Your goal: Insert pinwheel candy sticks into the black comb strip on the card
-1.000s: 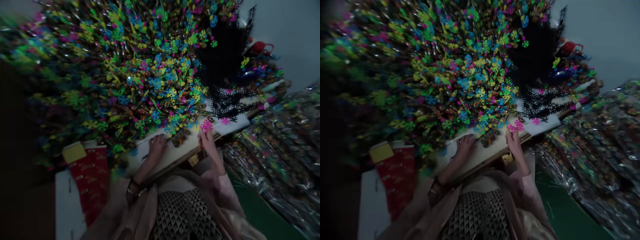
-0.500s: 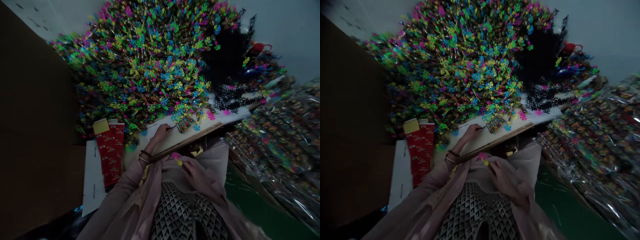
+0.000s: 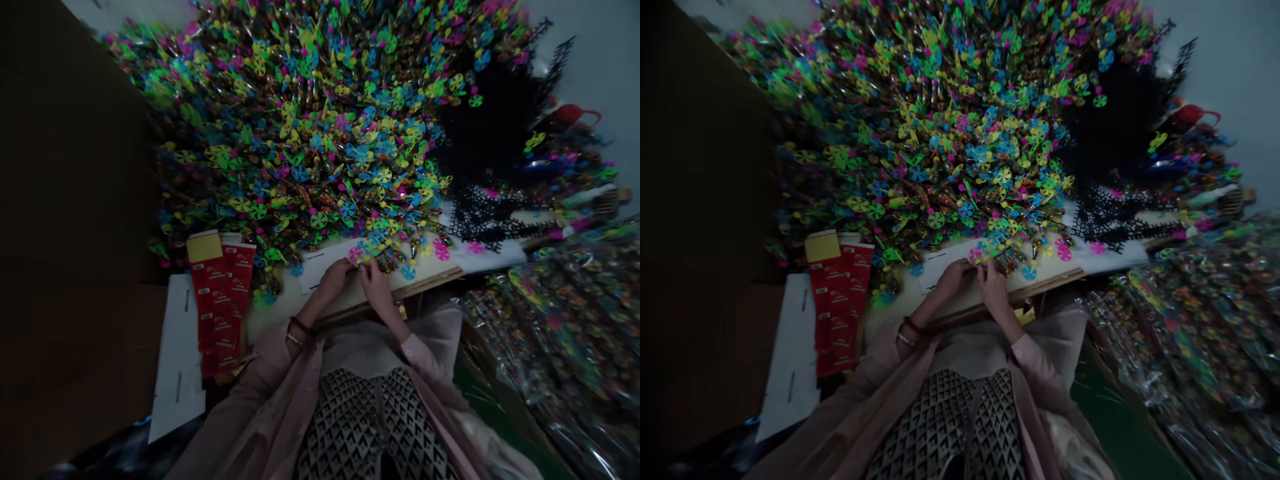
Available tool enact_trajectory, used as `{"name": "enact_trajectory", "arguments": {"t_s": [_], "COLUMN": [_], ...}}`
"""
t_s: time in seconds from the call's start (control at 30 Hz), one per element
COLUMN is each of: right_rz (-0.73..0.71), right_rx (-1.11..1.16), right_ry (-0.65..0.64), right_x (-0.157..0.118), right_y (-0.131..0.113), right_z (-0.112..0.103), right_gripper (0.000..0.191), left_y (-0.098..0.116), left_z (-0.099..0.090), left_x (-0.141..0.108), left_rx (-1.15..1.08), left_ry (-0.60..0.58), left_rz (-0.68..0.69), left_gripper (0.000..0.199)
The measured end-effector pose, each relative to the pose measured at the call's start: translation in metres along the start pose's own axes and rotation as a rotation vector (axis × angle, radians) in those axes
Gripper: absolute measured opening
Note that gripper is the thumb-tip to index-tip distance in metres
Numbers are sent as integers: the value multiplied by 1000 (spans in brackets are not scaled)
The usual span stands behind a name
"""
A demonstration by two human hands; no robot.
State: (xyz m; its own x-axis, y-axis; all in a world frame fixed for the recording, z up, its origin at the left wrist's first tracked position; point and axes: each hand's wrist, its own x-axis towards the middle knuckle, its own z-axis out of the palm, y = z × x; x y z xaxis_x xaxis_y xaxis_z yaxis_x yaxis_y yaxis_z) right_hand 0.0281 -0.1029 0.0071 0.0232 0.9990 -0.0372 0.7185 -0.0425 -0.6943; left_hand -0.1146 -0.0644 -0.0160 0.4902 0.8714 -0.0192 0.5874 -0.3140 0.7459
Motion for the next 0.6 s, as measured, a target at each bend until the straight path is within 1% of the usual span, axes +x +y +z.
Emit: {"name": "enact_trajectory", "arguments": {"t_s": [0.1, 0.2, 0.33, 0.43, 0.53, 0.6], "right_rz": [75, 156, 247, 235, 194, 146], "right_rx": [-113, -222, -457, -545, -554, -536], "right_ry": [8, -14, -106, -186, -260, -297], "right_x": [-1, 2, 8, 9, 4, -2], "right_y": [-7, -17, -29, -37, -42, -39], "right_z": [-2, 0, 6, 5, -10, -30], "right_gripper": [28, 26, 28, 31, 37, 41], "left_y": [0, 0, 3, 9, 9, 5], "left_z": [1, 2, 0, -7, -18, -23], "left_x": [-1, -3, -2, -2, -5, -9], "left_rx": [-2, 9, 78, 172, 254, 219], "left_ry": [8, 6, -29, -71, -94, -99], "left_rz": [0, 3, -36, -70, -107, -127], "left_gripper": [25, 25, 25, 25, 23, 22]}}
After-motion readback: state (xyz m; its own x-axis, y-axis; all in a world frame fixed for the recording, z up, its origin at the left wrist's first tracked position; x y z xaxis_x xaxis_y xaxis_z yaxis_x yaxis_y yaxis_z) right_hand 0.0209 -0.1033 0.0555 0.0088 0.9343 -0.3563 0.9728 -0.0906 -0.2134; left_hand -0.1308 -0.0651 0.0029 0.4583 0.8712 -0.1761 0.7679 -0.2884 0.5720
